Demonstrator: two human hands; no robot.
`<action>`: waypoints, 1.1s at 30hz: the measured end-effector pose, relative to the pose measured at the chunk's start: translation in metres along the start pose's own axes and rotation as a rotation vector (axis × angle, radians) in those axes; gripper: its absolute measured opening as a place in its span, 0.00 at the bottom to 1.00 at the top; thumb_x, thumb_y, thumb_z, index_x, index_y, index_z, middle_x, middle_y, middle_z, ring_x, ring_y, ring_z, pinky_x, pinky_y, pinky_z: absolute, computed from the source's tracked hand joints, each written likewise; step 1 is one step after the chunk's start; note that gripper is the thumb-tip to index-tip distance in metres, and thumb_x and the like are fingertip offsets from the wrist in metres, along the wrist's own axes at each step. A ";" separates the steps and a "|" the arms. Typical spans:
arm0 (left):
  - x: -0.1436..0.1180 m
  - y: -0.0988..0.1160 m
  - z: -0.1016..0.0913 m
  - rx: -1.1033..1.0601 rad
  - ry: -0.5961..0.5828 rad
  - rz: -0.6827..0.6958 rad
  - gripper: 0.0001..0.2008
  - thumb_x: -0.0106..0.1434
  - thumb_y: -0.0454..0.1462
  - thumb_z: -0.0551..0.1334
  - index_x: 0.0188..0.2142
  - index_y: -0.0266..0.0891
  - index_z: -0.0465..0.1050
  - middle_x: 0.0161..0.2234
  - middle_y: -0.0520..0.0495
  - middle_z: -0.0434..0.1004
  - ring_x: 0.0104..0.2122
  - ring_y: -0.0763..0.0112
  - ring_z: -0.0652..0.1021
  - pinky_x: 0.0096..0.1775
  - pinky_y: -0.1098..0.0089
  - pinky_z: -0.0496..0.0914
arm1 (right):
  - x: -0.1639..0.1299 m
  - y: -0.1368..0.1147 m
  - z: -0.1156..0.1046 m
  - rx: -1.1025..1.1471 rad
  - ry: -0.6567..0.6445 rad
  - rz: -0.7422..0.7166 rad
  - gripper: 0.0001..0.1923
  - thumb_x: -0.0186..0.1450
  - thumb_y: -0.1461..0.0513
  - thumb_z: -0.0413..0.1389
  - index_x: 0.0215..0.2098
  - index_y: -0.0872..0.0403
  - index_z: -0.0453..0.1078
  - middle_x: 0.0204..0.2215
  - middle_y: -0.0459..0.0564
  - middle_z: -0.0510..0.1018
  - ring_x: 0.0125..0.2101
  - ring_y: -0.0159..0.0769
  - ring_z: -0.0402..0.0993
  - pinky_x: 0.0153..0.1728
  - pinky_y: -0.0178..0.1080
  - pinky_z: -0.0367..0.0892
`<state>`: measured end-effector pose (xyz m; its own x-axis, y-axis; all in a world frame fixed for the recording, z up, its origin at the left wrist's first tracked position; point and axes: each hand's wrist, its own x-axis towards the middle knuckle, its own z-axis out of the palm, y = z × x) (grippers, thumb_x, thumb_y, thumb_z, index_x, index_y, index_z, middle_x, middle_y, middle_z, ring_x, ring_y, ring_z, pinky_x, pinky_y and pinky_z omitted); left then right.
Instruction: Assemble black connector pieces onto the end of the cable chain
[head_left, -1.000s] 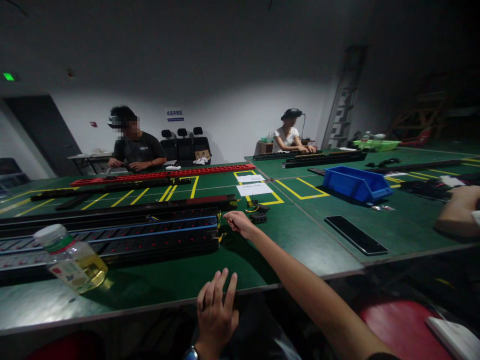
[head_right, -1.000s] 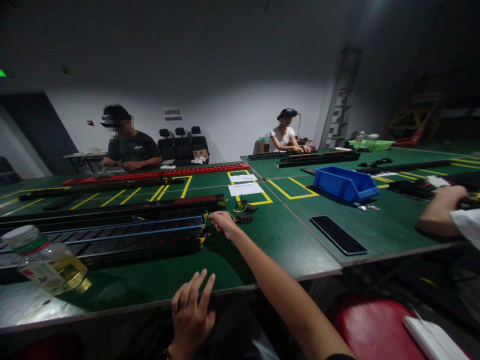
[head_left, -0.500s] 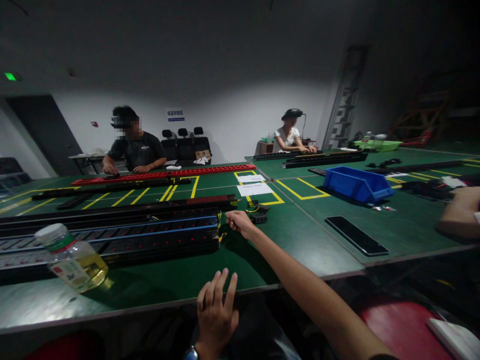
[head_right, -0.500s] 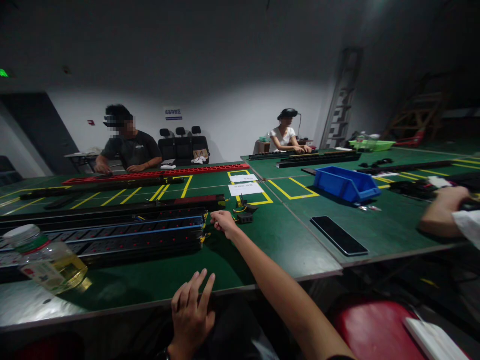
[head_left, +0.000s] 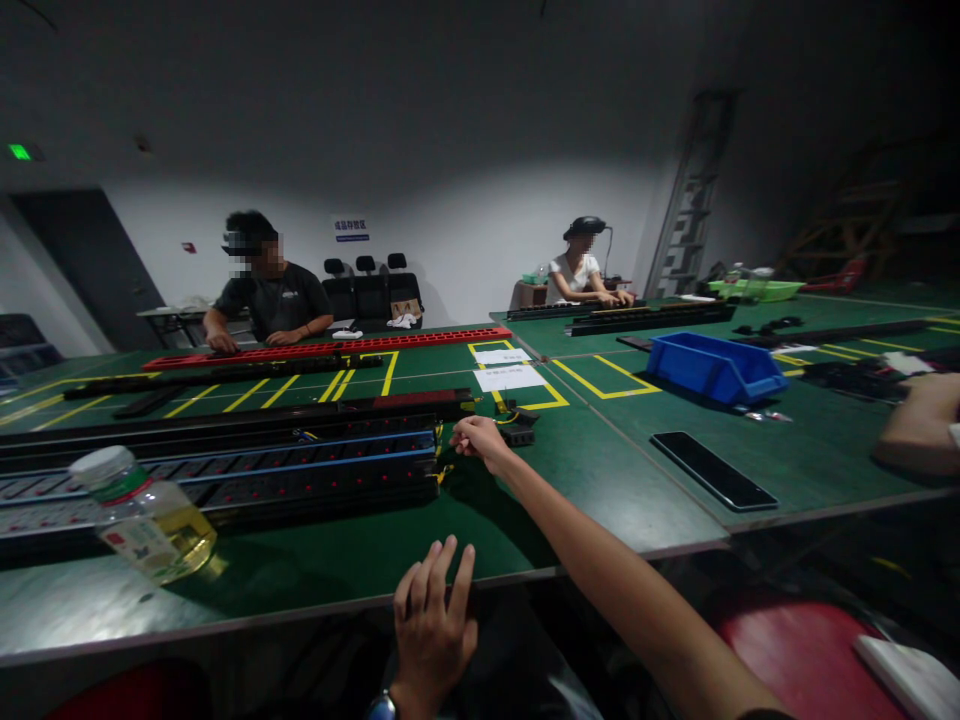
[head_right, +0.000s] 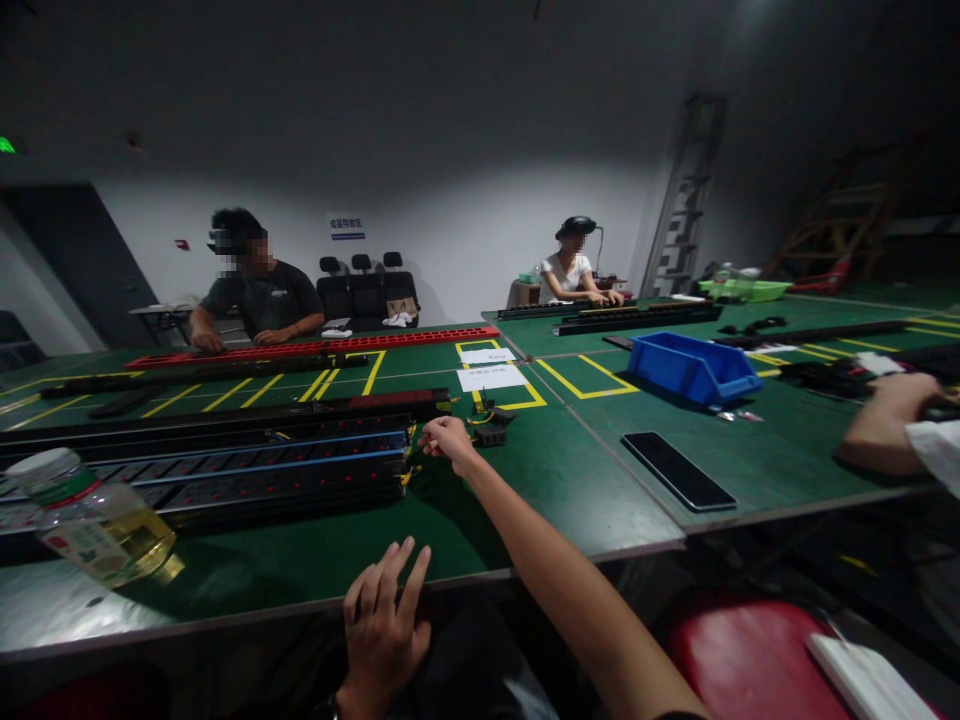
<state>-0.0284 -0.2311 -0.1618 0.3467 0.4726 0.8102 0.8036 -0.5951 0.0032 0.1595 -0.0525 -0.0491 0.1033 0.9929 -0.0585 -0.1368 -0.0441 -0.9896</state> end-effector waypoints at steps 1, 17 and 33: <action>0.000 0.000 0.000 0.001 -0.004 0.000 0.34 0.57 0.34 0.63 0.64 0.49 0.73 0.59 0.45 0.78 0.57 0.56 0.74 0.62 0.57 0.57 | 0.000 0.000 0.000 -0.011 -0.023 -0.012 0.06 0.59 0.63 0.62 0.27 0.54 0.69 0.23 0.47 0.79 0.19 0.28 0.70 0.19 0.29 0.60; 0.003 0.001 -0.002 -0.034 0.017 -0.004 0.35 0.59 0.36 0.63 0.67 0.50 0.68 0.59 0.45 0.78 0.57 0.56 0.74 0.62 0.57 0.57 | -0.007 -0.002 0.001 -0.217 -0.190 -0.173 0.15 0.56 0.53 0.70 0.28 0.54 0.73 0.20 0.42 0.74 0.20 0.26 0.66 0.18 0.29 0.57; 0.158 -0.043 -0.039 -0.147 -0.161 -0.167 0.14 0.71 0.36 0.55 0.50 0.41 0.77 0.46 0.44 0.81 0.46 0.59 0.78 0.49 0.58 0.70 | -0.011 -0.011 0.003 0.020 -0.225 -0.066 0.18 0.53 0.53 0.73 0.30 0.55 0.76 0.19 0.39 0.70 0.20 0.24 0.60 0.19 0.28 0.52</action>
<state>-0.0271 -0.1557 -0.0113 0.2968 0.6622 0.6881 0.7814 -0.5826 0.2237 0.1573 -0.0629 -0.0370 -0.1088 0.9933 0.0389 -0.1570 0.0215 -0.9874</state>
